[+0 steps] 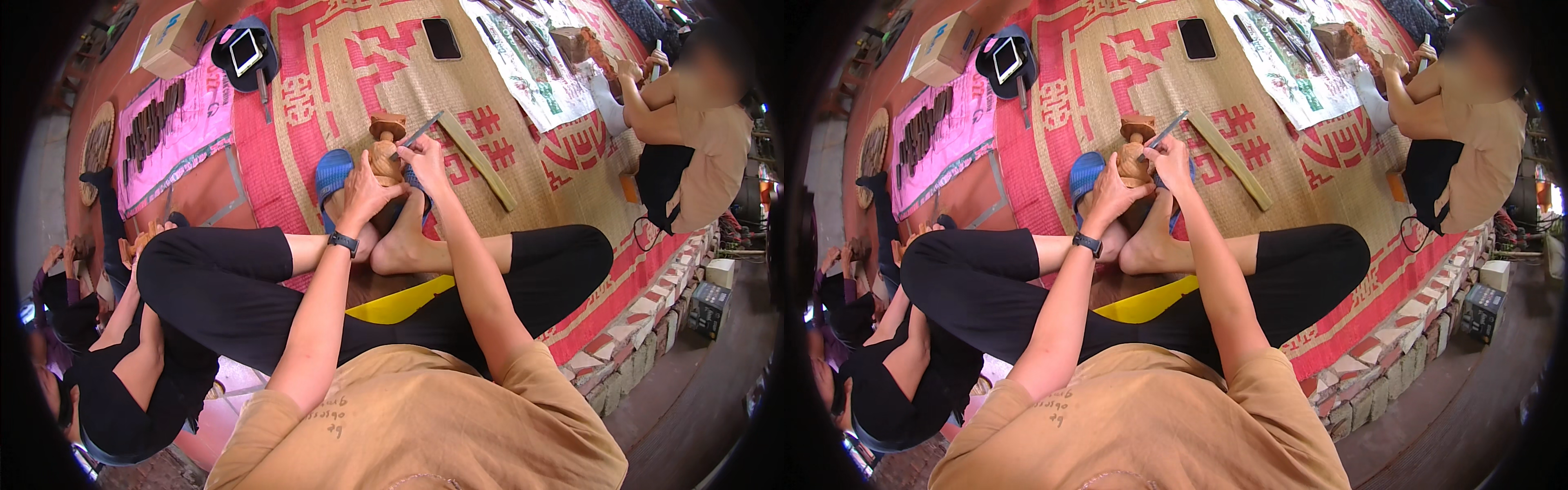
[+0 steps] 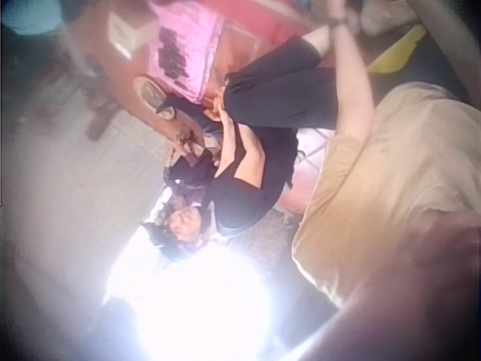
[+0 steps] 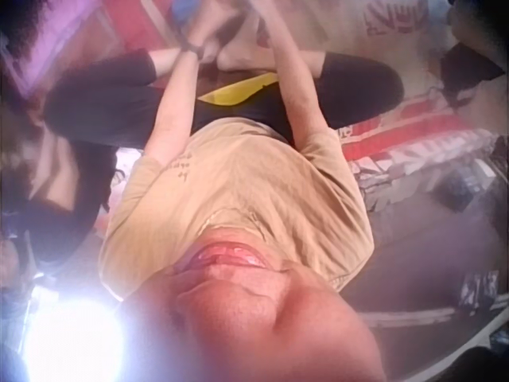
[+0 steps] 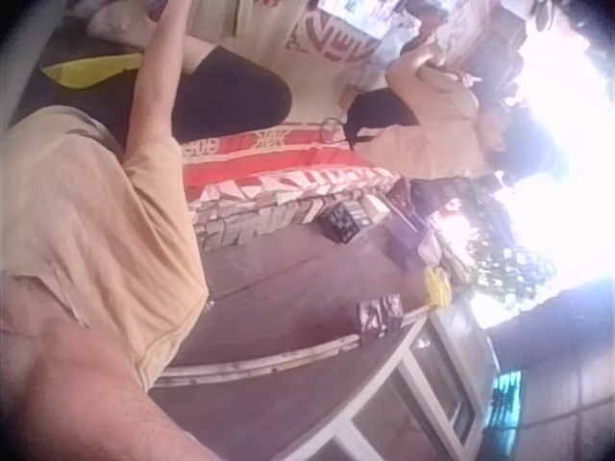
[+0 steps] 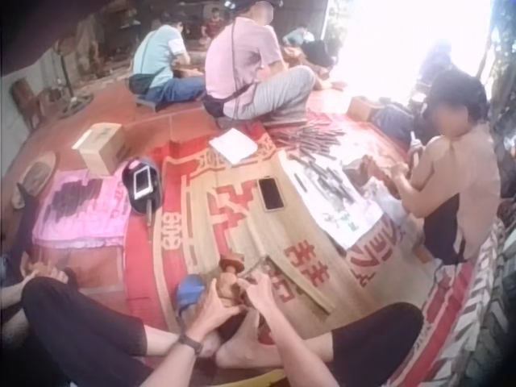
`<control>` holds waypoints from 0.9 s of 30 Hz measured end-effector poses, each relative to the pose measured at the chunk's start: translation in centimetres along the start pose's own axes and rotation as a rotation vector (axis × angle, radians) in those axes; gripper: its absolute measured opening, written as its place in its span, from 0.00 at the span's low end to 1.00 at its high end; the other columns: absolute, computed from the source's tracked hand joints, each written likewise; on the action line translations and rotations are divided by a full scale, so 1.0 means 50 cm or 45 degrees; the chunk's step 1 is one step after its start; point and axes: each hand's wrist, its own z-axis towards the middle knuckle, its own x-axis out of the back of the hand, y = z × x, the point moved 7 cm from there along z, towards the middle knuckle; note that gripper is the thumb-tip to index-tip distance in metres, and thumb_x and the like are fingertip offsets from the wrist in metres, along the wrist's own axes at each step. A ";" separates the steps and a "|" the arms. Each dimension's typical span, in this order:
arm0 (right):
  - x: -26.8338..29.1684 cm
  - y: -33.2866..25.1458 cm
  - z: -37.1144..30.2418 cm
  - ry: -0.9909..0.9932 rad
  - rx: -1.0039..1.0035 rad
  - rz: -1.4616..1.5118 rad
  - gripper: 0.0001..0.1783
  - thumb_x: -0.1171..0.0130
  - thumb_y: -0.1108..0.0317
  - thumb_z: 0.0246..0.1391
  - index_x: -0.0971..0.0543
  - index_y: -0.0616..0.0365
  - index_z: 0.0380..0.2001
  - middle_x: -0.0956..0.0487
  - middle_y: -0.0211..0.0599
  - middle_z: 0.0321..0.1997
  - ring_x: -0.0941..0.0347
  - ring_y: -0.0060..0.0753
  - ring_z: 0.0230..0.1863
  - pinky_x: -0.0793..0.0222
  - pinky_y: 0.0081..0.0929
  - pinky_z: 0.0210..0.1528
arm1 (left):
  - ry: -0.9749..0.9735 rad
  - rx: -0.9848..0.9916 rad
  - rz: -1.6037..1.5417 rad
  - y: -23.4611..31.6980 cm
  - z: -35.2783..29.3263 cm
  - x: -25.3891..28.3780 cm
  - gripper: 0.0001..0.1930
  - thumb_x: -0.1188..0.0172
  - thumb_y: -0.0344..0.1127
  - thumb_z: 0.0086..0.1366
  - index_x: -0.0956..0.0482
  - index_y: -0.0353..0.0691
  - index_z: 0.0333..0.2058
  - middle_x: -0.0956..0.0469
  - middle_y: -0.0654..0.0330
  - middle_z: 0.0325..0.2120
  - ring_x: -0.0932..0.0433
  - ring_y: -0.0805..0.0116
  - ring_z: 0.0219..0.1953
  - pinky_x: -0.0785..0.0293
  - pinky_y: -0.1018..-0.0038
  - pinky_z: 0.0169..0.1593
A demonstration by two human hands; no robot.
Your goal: The person sits cross-legged on a mat and carves a small wooden figurine using a chisel and mallet. They repeatedly strike the chisel to shape the wood, occasionally pause to inspect the piece, and briefly handle a cardboard box and a smartphone before resuming carving.
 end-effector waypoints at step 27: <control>-0.061 -0.108 0.018 -0.133 0.073 -0.668 0.09 0.33 0.66 0.39 0.18 0.60 0.24 0.20 0.45 0.23 0.21 0.45 0.29 0.28 0.37 0.34 | 0.114 -0.117 0.103 -0.011 0.005 -0.007 0.65 0.27 0.64 0.37 0.49 0.18 0.60 0.32 0.34 0.52 0.31 0.44 0.55 0.34 0.61 0.57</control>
